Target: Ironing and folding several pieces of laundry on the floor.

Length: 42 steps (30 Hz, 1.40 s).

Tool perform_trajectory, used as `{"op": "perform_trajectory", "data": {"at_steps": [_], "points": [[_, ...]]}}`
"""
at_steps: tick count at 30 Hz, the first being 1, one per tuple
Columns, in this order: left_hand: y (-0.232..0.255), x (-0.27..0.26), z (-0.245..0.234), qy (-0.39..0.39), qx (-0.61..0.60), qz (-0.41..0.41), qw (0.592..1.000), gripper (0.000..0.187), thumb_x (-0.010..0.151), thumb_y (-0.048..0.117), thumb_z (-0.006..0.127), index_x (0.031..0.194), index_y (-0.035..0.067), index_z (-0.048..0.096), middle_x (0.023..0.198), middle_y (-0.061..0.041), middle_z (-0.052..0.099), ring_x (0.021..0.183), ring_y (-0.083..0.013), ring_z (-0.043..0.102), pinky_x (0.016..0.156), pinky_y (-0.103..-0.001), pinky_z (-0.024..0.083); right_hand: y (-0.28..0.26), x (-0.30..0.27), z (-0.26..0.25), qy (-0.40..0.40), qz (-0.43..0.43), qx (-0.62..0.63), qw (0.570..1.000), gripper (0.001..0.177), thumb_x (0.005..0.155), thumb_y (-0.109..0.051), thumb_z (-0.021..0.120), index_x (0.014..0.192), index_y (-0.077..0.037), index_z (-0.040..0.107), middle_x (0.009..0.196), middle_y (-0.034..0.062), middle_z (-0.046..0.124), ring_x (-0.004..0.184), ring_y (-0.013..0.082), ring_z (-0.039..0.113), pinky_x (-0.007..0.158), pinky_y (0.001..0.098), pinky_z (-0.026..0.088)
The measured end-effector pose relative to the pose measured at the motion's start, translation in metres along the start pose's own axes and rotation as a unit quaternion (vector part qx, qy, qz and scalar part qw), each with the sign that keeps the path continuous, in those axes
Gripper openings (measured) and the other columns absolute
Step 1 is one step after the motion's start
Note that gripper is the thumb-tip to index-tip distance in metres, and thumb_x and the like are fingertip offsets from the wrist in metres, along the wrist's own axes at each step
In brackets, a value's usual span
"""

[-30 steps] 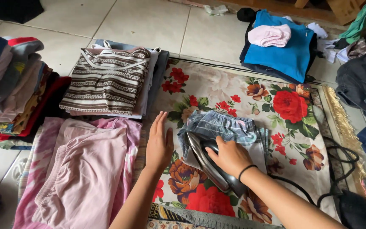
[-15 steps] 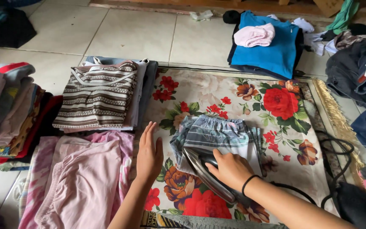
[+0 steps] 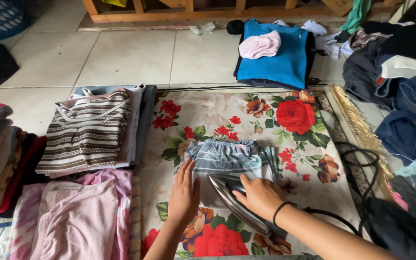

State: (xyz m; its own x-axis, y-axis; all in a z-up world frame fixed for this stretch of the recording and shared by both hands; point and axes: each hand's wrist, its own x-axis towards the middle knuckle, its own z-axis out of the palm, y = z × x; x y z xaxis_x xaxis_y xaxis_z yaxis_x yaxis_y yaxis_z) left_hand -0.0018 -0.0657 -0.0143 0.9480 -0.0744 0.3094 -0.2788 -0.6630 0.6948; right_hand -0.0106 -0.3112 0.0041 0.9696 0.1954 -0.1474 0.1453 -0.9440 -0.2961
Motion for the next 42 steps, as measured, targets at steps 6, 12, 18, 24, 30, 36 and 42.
{"op": "perform_trajectory", "data": {"at_steps": [6, 12, 18, 24, 30, 36, 42], "points": [[-0.028, -0.015, 0.063, -0.082, 0.137, 0.036, 0.987, 0.062, 0.098, 0.024, 0.051, 0.154, 0.002, 0.034, 0.164, -0.014, 0.032, 0.154, -0.0285, 0.023, 0.123, -0.051, 0.012, 0.031, 0.018, -0.028, 0.021, 0.020, -0.057, 0.998, 0.052, 0.092, -0.052, 0.063, 0.121, -0.008, 0.062, 0.077, 0.0207, 0.072, 0.076, 0.0444, 0.071, 0.070, 0.0564, 0.056], [-0.023, -0.012, 0.067, -0.145, 0.206, -0.016, 0.968, 0.072, 0.094, 0.027, 0.052, 0.157, 0.005, 0.026, 0.167, -0.011, 0.022, 0.155, -0.0255, 0.014, 0.123, -0.048, 0.010, 0.041, 0.024, -0.026, 0.047, 0.038, -0.039, 0.997, 0.053, 0.092, -0.051, 0.063, 0.124, -0.009, 0.062, 0.078, 0.0202, 0.071, 0.077, 0.0443, 0.071, 0.071, 0.0560, 0.057], [-0.017, -0.010, 0.080, -0.142, 0.291, -0.026, 0.946, 0.074, 0.090, 0.027, 0.051, 0.156, 0.006, 0.026, 0.168, -0.011, 0.018, 0.156, -0.0259, 0.013, 0.124, -0.049, 0.009, 0.114, -0.011, 0.009, 0.068, 0.030, -0.065, 0.995, 0.061, 0.089, -0.055, 0.065, 0.127, -0.008, 0.059, 0.079, 0.0242, 0.069, 0.075, 0.0485, 0.068, 0.072, 0.0566, 0.056], [-0.026, -0.009, 0.110, -0.097, 0.227, 0.039, 0.968, 0.067, 0.102, 0.040, 0.045, 0.155, 0.003, 0.029, 0.167, -0.017, 0.018, 0.155, -0.0327, 0.012, 0.121, -0.052, 0.009, 0.123, -0.007, -0.014, 0.055, 0.083, -0.052, 0.994, 0.060, 0.092, -0.055, 0.060, 0.130, -0.008, 0.058, 0.079, 0.0225, 0.071, 0.078, 0.0458, 0.070, 0.070, 0.0558, 0.057], [-0.019, -0.010, 0.106, -0.091, 0.230, 0.031, 0.968, 0.069, 0.099, 0.041, 0.046, 0.156, 0.005, 0.031, 0.166, -0.013, 0.020, 0.155, -0.0313, 0.013, 0.124, -0.050, 0.008, 0.138, -0.044, -0.051, 0.038, 0.122, -0.068, 0.989, 0.056, 0.089, -0.057, 0.061, 0.121, -0.012, 0.064, 0.074, 0.0196, 0.071, 0.075, 0.0437, 0.071, 0.071, 0.0541, 0.058], [0.039, 0.013, 0.129, -0.082, 0.173, 0.054, 0.980, 0.064, 0.100, 0.035, 0.048, 0.153, 0.001, 0.033, 0.167, -0.019, 0.019, 0.155, -0.0347, 0.013, 0.121, -0.052, 0.009, 0.164, -0.018, -0.097, 0.190, 0.178, -0.004, 0.965, 0.052, 0.089, -0.060, 0.062, 0.102, -0.010, 0.068, 0.082, 0.0225, 0.071, 0.076, 0.0439, 0.071, 0.067, 0.0531, 0.057], [0.122, 0.085, 0.160, -0.056, 0.004, 0.136, 0.989, 0.059, 0.105, 0.028, 0.050, 0.154, 0.000, 0.036, 0.167, -0.020, 0.027, 0.157, -0.0368, 0.020, 0.124, -0.055, 0.015, 0.172, 0.057, -0.131, 0.429, 0.164, 0.205, 0.864, 0.044, 0.102, -0.050, 0.056, 0.111, -0.008, 0.059, 0.093, 0.0224, 0.070, 0.090, 0.0442, 0.067, 0.078, 0.0531, 0.051]]}}
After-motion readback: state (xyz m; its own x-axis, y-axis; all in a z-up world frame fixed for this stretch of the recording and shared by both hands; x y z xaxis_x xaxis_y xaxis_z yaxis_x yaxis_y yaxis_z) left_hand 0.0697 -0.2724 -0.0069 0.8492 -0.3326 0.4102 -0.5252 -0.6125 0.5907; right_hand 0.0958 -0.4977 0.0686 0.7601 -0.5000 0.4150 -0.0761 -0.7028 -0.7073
